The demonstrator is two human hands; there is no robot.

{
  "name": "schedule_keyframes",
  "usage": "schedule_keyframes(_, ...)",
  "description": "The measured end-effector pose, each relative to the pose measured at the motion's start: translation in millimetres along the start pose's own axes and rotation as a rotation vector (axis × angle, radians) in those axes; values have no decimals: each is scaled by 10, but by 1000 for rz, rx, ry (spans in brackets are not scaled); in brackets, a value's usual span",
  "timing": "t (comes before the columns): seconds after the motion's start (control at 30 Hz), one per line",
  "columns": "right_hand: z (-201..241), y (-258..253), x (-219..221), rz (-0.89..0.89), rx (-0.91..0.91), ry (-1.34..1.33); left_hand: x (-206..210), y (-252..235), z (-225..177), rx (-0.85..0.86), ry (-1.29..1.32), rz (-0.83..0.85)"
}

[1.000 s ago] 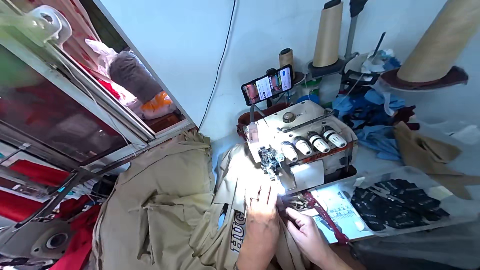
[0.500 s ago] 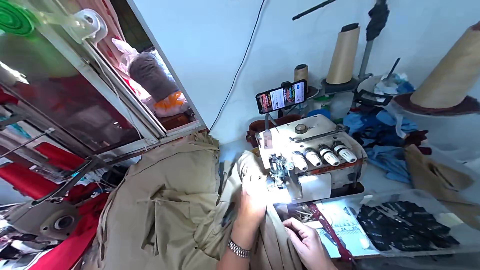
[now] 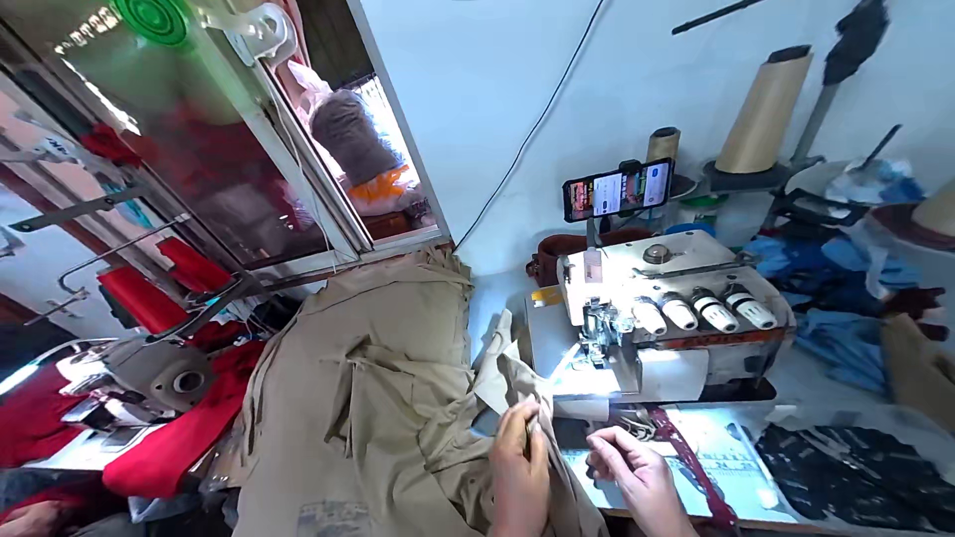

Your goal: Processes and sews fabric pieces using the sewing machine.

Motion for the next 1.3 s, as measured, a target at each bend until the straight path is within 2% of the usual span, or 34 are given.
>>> schedule_keyframes(0.23, 302, -54, 101, -43, 24, -33, 155, 494, -148, 130, -6, 122)
schedule_keyframes(0.33, 322, -109, 53, -68, 20, -41, 164, 554, -122, 132, 27, 250)
schedule_keyframes(0.4, 267, -125, -55, -150, 42, -53, 120, 543, -51, 125, 67, 323)
schedule_keyframes(0.47, 189, -144, -212, -274, 124, -127, 43, 512, 81, 56, 98, 334)
schedule_keyframes(0.53, 116, -168, -349, -382, 239, -212, -40, 475, 223, -99, 136, 324)
schedule_keyframes(0.6, 60, -162, -434, -414, 312, -252, -93, 451, 364, -213, 189, 288)
schedule_keyframes(0.7, 40, -84, -484, -392, 341, -235, -145, 433, 483, -297, 278, 247)
schedule_keyframes(0.73, 33, -53, -507, -374, 307, -208, -156, 418, 485, -323, 313, 249)
schedule_keyframes(0.87, 57, 80, -676, -175, -84, 100, -190, 387, 470, -384, 383, 275)
schedule_keyframes(0.97, 113, 165, -789, -32, -288, 314, -195, 376, 460, -405, 380, 286)
schedule_keyframes(1.07, 138, 236, -818, 30, -393, 452, -198, 376, 450, -413, 380, 286)
schedule_keyframes(1.2, 97, 304, -686, 36, -538, 796, -184, 395, 454, -377, 341, 272)
schedule_keyframes(1.3, 95, 251, -526, 63, -524, 881, -186, 404, 453, -358, 325, 279)
Point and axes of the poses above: each hand's wrist, its own y-axis away from the middle knuckle, its own x-axis out of the palm, z = x × y, the point moved 2 cm from there along -y, towards the middle knuckle, and after that the axes turned 14 degrees about y, right-handed, at the moved point
